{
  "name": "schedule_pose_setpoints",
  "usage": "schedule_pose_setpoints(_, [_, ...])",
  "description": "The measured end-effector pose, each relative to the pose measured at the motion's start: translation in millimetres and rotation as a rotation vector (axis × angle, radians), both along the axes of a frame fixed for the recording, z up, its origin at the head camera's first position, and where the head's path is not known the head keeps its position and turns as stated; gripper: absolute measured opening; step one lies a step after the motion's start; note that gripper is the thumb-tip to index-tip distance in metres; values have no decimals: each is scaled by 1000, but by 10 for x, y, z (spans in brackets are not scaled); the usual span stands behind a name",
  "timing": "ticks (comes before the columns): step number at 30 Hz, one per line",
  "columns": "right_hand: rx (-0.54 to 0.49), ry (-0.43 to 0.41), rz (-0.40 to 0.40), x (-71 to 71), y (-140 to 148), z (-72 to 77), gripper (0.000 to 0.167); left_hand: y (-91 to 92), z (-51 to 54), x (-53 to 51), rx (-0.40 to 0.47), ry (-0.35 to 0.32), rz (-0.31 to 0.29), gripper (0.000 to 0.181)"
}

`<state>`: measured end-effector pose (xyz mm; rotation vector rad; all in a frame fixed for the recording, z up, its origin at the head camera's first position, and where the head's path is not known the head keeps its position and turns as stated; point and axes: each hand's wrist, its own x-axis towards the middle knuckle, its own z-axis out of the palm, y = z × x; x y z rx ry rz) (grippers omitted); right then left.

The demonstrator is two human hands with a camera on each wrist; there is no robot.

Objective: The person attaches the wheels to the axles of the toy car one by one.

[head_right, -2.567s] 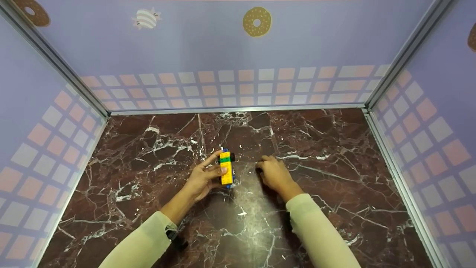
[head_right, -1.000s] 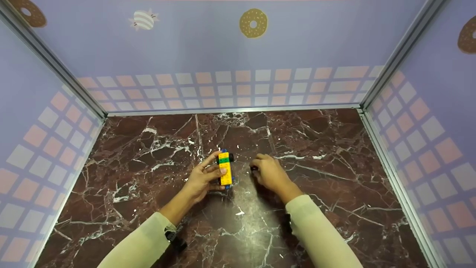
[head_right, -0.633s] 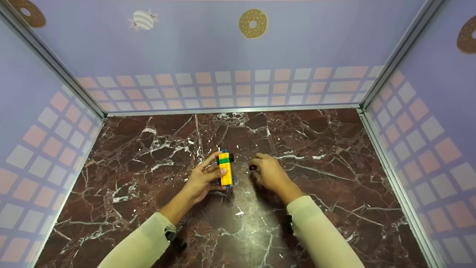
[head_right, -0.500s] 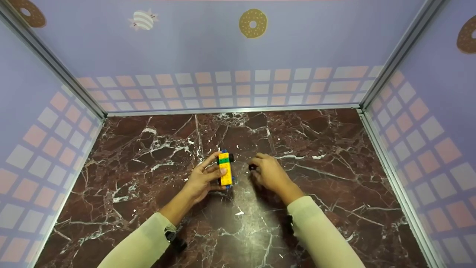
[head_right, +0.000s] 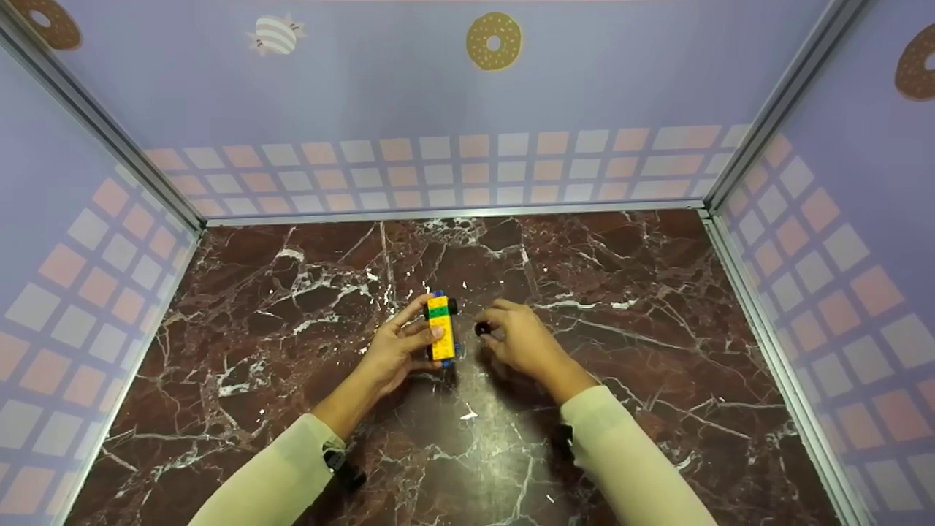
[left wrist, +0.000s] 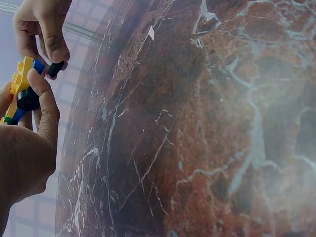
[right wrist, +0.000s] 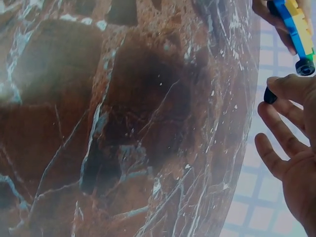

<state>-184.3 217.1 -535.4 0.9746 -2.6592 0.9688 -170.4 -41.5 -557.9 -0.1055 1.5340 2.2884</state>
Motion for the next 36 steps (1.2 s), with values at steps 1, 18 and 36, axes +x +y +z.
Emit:
schedule_pose_setpoints(1, [-9,-3,7,6,-9,10,28,2,-1,-2,-1,1,0,75])
schedule_pose_setpoints(18, [-111,-123,69,106,-143,132,30,1,-3,-12,-10,25,-14,76])
schedule_pose_setpoints(36, [-215,-243,129,103,-120,47,31,10,-30,-15,3,17,4,72])
